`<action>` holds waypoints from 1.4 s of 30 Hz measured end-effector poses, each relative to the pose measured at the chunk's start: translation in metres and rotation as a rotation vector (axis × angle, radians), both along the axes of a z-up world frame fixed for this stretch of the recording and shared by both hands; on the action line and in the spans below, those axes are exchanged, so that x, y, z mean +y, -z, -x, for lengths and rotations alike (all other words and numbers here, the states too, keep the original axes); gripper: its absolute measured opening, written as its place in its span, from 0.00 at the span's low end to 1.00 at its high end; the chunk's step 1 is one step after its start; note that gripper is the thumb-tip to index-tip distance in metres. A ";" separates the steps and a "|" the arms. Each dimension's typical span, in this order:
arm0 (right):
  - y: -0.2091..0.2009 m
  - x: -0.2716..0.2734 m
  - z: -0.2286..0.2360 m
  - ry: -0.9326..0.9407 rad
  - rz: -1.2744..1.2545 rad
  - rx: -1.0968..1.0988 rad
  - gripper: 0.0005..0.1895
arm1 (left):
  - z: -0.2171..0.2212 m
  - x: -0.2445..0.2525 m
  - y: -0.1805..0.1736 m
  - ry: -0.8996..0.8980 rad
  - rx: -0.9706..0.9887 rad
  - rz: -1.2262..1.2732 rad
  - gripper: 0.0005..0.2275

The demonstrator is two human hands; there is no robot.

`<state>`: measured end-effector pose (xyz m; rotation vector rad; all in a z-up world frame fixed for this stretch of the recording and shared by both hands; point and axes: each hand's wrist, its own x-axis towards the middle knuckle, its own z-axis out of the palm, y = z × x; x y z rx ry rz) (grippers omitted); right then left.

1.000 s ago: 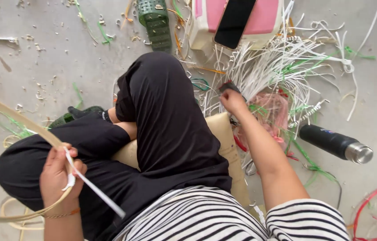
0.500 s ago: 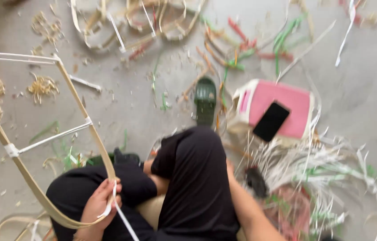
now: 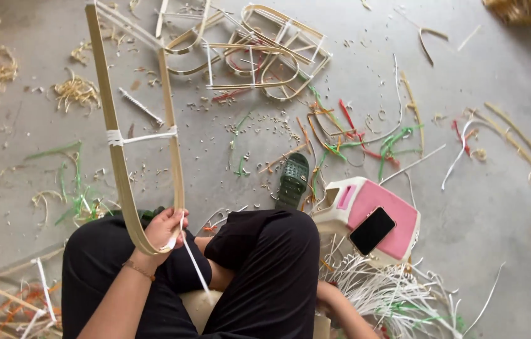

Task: Assembling and securing curved wooden strips into a frame structure using tape and ties.

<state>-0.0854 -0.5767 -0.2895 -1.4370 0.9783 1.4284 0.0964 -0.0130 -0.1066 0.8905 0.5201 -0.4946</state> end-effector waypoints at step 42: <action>-0.273 0.343 -0.129 -0.802 0.235 -1.599 0.31 | 0.002 -0.019 -0.028 -0.128 -0.220 -0.080 0.08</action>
